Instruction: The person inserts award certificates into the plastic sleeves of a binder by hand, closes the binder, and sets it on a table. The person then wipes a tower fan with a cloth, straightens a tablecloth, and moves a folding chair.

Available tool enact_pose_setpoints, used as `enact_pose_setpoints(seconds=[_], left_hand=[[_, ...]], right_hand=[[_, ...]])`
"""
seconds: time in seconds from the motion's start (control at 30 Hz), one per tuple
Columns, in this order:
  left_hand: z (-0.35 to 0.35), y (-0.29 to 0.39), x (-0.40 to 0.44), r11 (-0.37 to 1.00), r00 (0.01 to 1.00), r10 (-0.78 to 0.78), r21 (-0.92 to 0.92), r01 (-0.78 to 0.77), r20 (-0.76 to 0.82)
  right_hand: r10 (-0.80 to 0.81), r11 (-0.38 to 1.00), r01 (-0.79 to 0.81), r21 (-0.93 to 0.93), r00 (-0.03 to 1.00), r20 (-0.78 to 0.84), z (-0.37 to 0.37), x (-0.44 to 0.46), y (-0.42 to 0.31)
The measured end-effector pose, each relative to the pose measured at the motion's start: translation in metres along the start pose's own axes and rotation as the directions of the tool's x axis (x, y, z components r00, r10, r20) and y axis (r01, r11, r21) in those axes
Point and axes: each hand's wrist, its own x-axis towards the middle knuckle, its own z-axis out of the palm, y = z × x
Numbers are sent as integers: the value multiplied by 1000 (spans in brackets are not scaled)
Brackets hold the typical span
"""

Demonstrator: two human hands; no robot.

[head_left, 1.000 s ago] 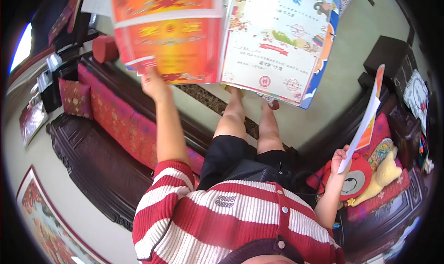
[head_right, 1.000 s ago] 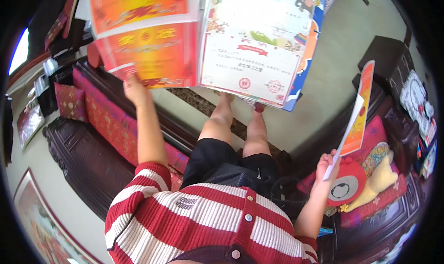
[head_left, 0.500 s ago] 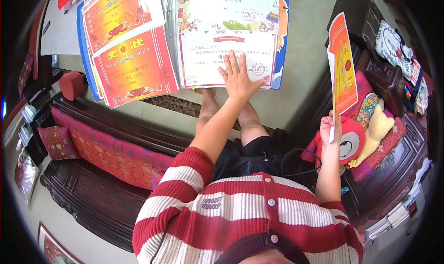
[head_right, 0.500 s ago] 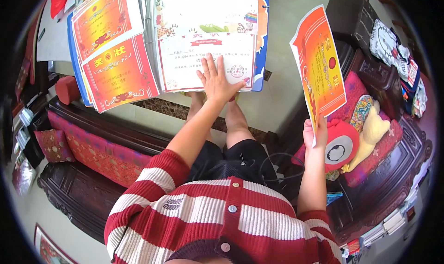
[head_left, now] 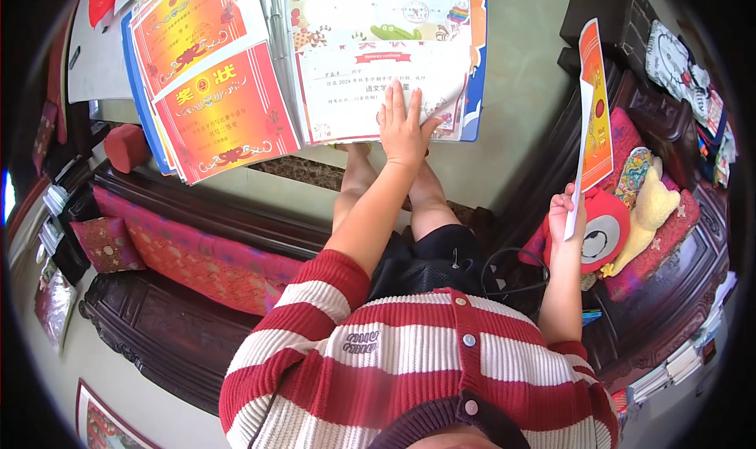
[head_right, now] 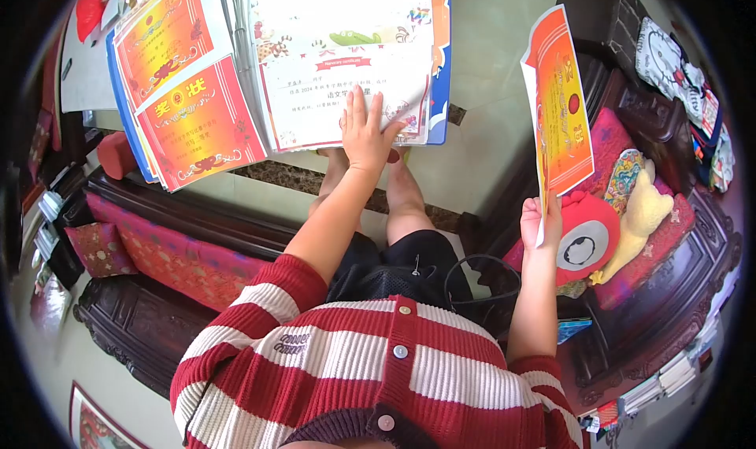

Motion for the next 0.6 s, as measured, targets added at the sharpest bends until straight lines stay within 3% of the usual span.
enact_pose_setpoints(seconds=[0.13, 0.23, 0.37, 0.4, 0.6], left_hand=[[-9, -9, -1, 989, 995, 100, -111, -98, 9], [-25, -29, -12, 948, 967, 235, -241, -206, 101], [-44, -61, -25, 951, 953, 284, -156, -267, 106], [-43, -64, -25, 942, 944, 328, -78, -326, 24], [-44, -50, -22, 946, 946, 323, 38, -323, -10]], right_hand=[[2, 1000, -1, 17, 999, -46, -16, 0, 3], [2, 1000, -1, 13, 999, -38, -17, 0, 5], [5, 1000, -4, 26, 999, -41, -25, 3, 3], [0, 1000, 0, 23, 1000, -24, -28, 4, 4], [18, 1000, -18, 8, 999, 40, -21, 4, 5]])
